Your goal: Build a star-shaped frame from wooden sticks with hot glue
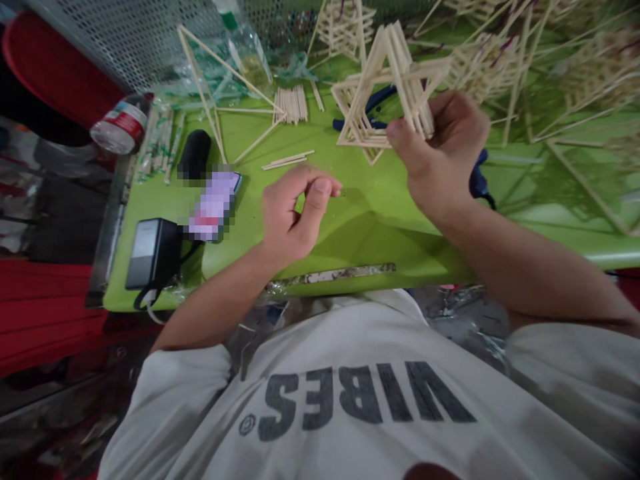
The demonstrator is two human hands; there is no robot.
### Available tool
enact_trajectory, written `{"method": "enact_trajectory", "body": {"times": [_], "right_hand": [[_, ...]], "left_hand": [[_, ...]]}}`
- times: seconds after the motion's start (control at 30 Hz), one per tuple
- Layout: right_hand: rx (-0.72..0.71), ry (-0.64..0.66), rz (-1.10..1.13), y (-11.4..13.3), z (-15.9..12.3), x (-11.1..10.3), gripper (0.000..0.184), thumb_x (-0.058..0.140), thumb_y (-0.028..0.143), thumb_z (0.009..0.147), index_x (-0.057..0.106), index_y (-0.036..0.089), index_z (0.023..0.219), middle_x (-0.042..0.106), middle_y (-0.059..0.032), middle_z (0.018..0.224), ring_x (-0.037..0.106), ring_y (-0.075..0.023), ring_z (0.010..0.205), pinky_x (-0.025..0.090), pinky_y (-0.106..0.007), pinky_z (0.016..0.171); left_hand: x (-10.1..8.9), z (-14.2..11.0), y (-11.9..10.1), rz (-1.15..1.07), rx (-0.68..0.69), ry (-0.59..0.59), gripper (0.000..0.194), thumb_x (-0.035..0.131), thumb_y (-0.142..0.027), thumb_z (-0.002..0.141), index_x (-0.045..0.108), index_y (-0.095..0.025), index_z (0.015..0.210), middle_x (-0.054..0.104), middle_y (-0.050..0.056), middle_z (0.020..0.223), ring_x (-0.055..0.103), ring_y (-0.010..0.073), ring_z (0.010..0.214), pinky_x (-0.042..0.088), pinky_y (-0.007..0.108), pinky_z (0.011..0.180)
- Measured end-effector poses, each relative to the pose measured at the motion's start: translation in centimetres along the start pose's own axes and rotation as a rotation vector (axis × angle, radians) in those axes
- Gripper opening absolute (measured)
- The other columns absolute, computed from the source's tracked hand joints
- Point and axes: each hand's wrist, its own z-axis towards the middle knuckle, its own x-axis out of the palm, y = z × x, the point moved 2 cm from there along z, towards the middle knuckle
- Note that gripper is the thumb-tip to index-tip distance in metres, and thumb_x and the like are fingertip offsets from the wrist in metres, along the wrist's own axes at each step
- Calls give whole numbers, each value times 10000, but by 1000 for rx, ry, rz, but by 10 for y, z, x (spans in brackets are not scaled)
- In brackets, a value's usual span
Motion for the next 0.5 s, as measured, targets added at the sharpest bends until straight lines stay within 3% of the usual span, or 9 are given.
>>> {"method": "enact_trajectory", "body": {"times": [0.13, 0.27, 0.4, 0.5], "right_hand": [[0, -27, 11, -1, 1, 1, 847, 930, 1048, 755, 464, 344, 813, 384, 17, 750, 301, -222, 703, 293, -464, 726], [21, 21, 3, -5, 0, 1, 767, 947, 979, 808, 513, 347, 842, 445, -7, 785, 330, -243, 739, 324, -482, 763], [11, -23, 10, -7, -1, 1, 810, 925, 1023, 783, 498, 340, 860, 410, 15, 781, 313, -222, 724, 304, -457, 755], [4, -1, -18, -3, -1, 1, 790, 917, 1004, 809, 476, 349, 839, 416, 2, 776, 327, -247, 727, 291, -469, 736]], "left_hand": [[0, 5, -6, -4, 72, -3, 343, 719, -531, 1232, 887, -295, 1049, 851, 22, 859, 812, 169, 733, 593, 331, 648], [0, 10, -14, 8, 122, 3, 308, 728, -360, 1230, 898, -244, 1001, 868, 15, 818, 825, 134, 712, 588, 270, 626], [1, 13, -20, 26, 102, -3, 315, 770, -322, 1209, 891, -240, 930, 887, 6, 829, 825, 112, 686, 577, 244, 608], [0, 13, -22, 37, 92, 9, 256, 810, -312, 1179, 916, -263, 951, 921, 3, 893, 851, 132, 696, 642, 264, 627]]}}
